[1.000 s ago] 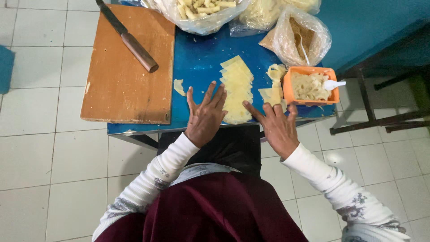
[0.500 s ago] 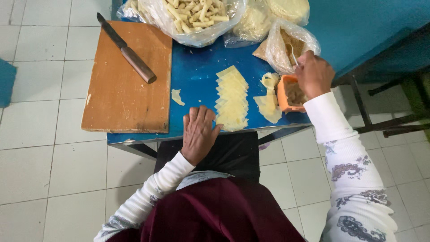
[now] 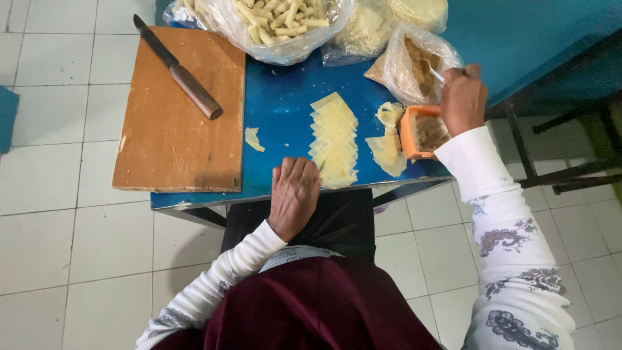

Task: The person sits at a blue table and folds thin pastry sheets around a scoop of filling taken from an orange container, using a spoon to transfer the filling. The folded pieces are stacked in a pile on the table as they are finished.

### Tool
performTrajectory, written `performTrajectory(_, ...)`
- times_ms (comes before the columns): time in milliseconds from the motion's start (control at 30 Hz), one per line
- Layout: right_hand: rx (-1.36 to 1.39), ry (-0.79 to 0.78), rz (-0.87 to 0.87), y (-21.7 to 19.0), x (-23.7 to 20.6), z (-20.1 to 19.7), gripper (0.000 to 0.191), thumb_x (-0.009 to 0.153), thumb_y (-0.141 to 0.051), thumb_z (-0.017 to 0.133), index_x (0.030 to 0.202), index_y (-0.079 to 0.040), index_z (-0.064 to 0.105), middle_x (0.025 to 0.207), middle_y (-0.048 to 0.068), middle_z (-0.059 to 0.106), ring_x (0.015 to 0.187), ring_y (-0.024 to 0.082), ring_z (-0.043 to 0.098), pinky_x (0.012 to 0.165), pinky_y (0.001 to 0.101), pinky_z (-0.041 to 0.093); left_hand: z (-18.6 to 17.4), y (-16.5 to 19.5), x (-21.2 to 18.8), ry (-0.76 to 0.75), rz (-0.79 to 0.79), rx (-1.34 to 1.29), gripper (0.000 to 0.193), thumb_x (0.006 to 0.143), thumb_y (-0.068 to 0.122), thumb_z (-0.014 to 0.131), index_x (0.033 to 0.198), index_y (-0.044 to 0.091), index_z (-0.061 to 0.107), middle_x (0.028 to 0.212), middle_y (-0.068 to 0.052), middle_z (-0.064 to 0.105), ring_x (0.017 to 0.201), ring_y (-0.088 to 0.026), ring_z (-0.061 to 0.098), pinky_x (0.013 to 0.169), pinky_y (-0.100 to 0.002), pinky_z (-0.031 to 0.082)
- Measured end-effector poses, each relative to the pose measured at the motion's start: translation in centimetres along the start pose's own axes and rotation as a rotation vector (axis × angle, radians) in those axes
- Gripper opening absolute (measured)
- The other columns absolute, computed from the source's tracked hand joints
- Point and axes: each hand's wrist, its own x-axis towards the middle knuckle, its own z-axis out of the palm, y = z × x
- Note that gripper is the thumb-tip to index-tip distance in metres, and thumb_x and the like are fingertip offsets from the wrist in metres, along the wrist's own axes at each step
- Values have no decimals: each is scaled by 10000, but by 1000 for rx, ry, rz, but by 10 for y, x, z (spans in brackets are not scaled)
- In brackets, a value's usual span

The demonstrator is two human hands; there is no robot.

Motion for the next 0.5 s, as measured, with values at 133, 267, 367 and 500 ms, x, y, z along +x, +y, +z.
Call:
performTrajectory(133, -69, -4, -12, 3, -2, -6, 99, 963, -23, 689, 1042, -10, 746, 1046, 210, 692, 882, 404, 675, 774, 491, 528, 1, -2, -1, 67, 96, -31, 119, 871, 20, 650, 948, 37, 560, 992, -121, 550, 953, -304, 512, 813, -415, 412)
performTrajectory(267, 28, 7, 87, 3, -3, -8, 106, 985, -85, 730, 1070, -88, 793, 996, 167, 723, 902, 371, 702, 819, 461, 546, 4, -4, -1, 80, 152, -77, 113, 896, -14, 620, 986, -3, 553, 1011, -151, 554, 944, -328, 526, 819, -425, 463)
performTrajectory(367, -26, -25, 158, -4, -6, -1, 114, 908, -120, 760, 1009, -123, 812, 966, 144, 736, 820, 368, 694, 732, 467, 528, 6, -3, -2, 40, 107, -91, 102, 907, -15, 632, 952, 10, 544, 959, -144, 551, 931, -341, 549, 815, -435, 472)
performTrajectory(500, 50, -62, 132, -1, -6, 0, 120, 941, -116, 740, 1026, -134, 822, 931, 117, 753, 802, 321, 709, 741, 429, 540, 5, -2, -2, 48, 37, -185, 203, 852, -29, 673, 997, 25, 541, 950, -129, 582, 898, -351, 575, 796, -436, 468)
